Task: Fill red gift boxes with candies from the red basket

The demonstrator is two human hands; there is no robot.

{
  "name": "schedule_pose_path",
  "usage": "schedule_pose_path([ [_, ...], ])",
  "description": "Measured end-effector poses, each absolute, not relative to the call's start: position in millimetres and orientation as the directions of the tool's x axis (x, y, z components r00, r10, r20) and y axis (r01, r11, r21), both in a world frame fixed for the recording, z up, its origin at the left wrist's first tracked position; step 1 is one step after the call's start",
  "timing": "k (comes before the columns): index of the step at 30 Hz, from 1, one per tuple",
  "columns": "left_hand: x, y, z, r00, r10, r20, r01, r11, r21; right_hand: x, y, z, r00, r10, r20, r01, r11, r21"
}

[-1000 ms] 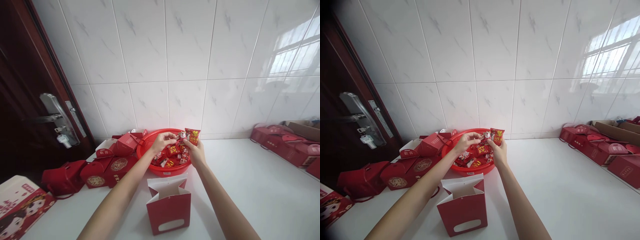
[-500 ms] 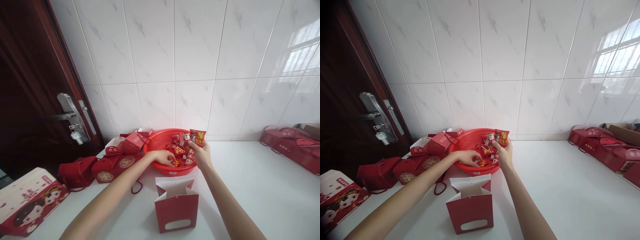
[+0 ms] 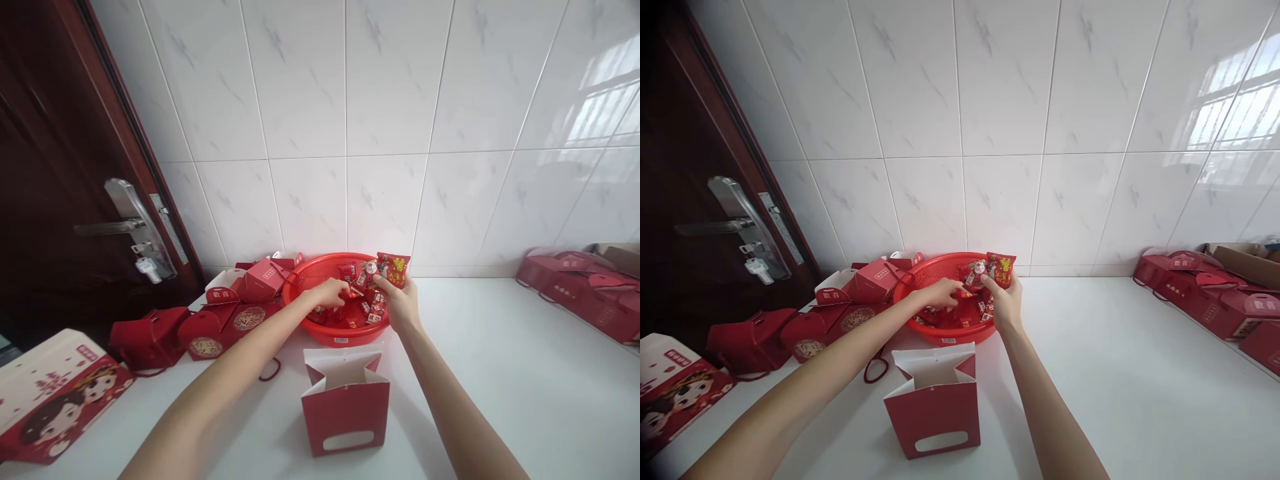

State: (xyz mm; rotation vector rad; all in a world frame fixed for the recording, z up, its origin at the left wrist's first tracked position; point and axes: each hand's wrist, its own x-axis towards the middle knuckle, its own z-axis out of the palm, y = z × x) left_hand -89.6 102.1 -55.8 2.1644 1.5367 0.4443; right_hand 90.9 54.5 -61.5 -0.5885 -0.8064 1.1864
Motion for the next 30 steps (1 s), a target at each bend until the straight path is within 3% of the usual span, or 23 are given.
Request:
schedule_pose_path([
  [8,-121,106,-50,0.202,0.979,-0.020,0.719,-0.134,0.682,94,54,-55,0.179,0.958,0.225,-0.573,0.287,-0.767],
  [13,-116,88,-40,0.151,0.986,0.072,0.629,-0.152,0.762,94,50,-52,0.148,0.959,0.241,-0.567,0.282,-0.774],
  [15,-109,74,-31,0.172,0.977,0.127,0.519,-0.199,0.831,94,47,-50,0.109,0.959,0.263,-0.561,0.278,-0.780],
  [18,-95,49,-17,0.203,0.962,0.181,0.209,-0.223,0.952,92,41,-45,0.046,0.954,0.296,-0.535,0.274,-0.799],
  [24,-71,11,-7,0.236,0.926,0.294,-0.003,-0.302,0.953,89,19,-27,-0.056,0.924,0.379,-0.469,0.311,-0.827],
  [30,-74,-10,1,0.206,0.913,0.353,-0.074,-0.345,0.936,93,-4,-7,-0.092,0.882,0.462,-0.325,0.412,-0.851],
])
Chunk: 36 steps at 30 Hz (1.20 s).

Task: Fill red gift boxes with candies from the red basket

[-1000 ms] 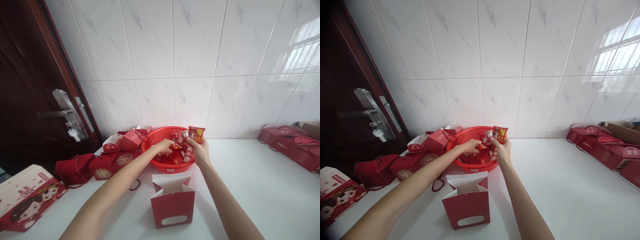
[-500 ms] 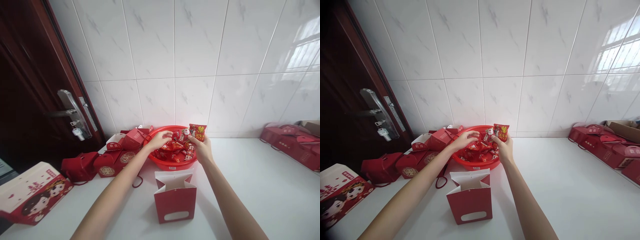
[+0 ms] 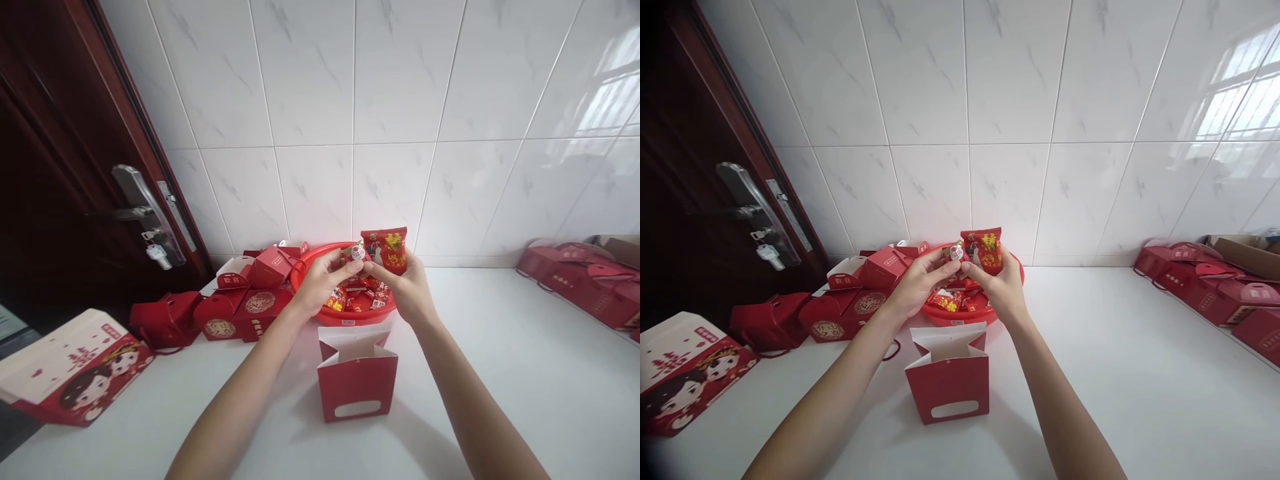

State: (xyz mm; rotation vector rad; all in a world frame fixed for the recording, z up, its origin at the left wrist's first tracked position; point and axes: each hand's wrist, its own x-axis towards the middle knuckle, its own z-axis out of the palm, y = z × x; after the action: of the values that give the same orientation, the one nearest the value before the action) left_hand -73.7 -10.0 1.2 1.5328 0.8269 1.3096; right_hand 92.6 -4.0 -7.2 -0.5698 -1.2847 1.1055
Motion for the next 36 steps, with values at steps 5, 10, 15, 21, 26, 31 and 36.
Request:
schedule_pose_path([
  [5,-83,-25,8,0.247,0.885,0.394,-0.028,-0.400,0.916,98,-15,2,-0.230,0.876,0.425,-0.377,0.322,-0.868],
  [10,-100,-46,19,0.270,0.889,0.371,-0.013,-0.381,0.924,103,-26,12,-0.219,0.862,0.457,-0.381,0.356,-0.853],
  [15,-126,-82,38,0.508,0.837,0.203,0.141,-0.313,0.939,117,-37,20,-0.247,0.856,0.455,-0.308,0.376,-0.874],
  [21,-116,-108,45,0.554,0.804,0.216,0.444,-0.505,0.741,129,-48,30,-0.444,0.757,0.478,-0.171,0.452,-0.875],
  [26,-104,-98,35,0.458,0.878,0.142,0.607,-0.425,0.672,130,-56,36,-0.494,0.719,0.489,-0.089,0.518,-0.851],
  [31,-107,-80,23,0.452,0.885,0.116,0.577,-0.389,0.718,133,-55,34,-0.462,0.711,0.530,0.014,0.603,-0.797],
  [36,-113,-79,22,0.582,0.812,-0.031,0.491,-0.321,0.810,130,-53,34,-0.412,0.753,0.513,0.033,0.574,-0.818],
])
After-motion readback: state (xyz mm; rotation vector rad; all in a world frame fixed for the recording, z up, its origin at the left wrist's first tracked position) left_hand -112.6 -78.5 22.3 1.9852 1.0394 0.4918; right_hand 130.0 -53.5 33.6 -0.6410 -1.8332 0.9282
